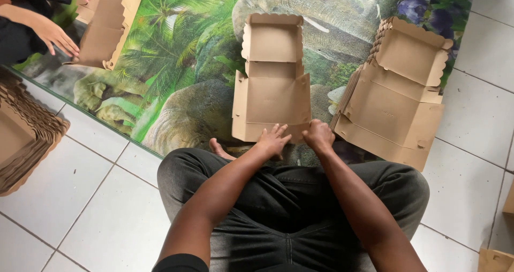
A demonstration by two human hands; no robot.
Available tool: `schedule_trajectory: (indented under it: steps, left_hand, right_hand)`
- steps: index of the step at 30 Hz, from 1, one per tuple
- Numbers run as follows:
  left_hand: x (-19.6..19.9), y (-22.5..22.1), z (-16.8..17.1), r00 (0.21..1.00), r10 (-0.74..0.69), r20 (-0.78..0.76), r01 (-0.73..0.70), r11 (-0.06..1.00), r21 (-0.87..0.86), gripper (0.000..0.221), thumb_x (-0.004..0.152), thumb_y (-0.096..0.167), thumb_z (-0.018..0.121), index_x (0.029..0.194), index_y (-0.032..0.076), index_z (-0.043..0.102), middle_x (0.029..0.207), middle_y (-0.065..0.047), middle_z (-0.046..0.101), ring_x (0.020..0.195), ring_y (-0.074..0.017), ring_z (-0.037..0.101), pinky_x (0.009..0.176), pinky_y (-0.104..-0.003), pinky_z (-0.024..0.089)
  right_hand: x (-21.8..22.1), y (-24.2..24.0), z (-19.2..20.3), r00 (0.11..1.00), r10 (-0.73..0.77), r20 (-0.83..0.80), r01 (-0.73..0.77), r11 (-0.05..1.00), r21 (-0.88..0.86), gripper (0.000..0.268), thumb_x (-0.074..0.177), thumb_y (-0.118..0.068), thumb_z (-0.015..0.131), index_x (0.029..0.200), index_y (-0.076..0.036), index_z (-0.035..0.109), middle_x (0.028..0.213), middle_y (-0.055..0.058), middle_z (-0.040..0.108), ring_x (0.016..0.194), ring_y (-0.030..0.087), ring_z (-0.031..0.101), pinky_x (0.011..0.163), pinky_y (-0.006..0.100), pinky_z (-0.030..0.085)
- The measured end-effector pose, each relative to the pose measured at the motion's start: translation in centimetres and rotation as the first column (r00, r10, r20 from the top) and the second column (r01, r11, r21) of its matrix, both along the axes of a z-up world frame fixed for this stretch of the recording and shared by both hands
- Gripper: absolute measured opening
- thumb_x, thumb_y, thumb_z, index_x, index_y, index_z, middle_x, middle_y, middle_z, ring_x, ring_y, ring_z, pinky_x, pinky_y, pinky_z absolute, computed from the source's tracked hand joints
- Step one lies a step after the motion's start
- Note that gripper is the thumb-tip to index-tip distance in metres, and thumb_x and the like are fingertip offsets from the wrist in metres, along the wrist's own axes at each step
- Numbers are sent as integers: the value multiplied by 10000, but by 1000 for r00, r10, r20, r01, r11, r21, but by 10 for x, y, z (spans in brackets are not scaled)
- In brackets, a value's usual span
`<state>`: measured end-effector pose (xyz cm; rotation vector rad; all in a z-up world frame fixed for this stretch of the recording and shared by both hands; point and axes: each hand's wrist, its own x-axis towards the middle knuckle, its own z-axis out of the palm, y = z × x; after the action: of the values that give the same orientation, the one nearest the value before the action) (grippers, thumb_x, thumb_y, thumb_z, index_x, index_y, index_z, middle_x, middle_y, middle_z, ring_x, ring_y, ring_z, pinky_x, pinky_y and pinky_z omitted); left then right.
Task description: Assembling cardboard boxes by folding flat sheets and tucking tabs into place.
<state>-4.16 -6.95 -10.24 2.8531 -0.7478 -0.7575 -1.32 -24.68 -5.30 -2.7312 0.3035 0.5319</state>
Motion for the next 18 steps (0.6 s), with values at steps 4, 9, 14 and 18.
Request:
schedule_trajectory:
  steps: [4,9,14,18]
  left_hand:
    - [-2,5,4,998,-36,-46,38,998,52,1107,605,356,927,1529,301,320,1643,-96,112,1494,-382,158,1074,-690,323]
    - [40,2,-73,968,250,5,-233,909,-345,759,709,49,736,1375,47,373,1296,-186,409,1042,-477,613,849,-608,559]
    - [27,21,-6,966,257,-16,-235,853,-466,961,570,-46,697,1449,97,338,1445,-164,323,1103,-505,600,907,-578,567]
    - [13,10,-9,993,20,114,1,984,-176,805,592,165,797,1361,105,564,1534,-119,323,1279,-407,465,941,-622,528]
  right_hand:
    - [-9,4,24,995,-24,92,17,997,76,290,790,-420,712,990,-210,714,954,132,719,1019,389,682,864,512,536]
    - [-42,36,55,966,249,73,-259,950,175,407,961,-488,508,1065,-142,696,1177,124,673,1088,400,646,919,557,519]
    - [-55,44,30,868,496,14,-496,868,3,361,917,-379,591,1096,-67,629,1125,134,638,1076,377,642,890,519,547]
    - [-59,35,1,829,556,-57,-558,829,-39,372,870,-353,572,1102,-67,524,1494,168,443,1247,384,524,849,566,557]
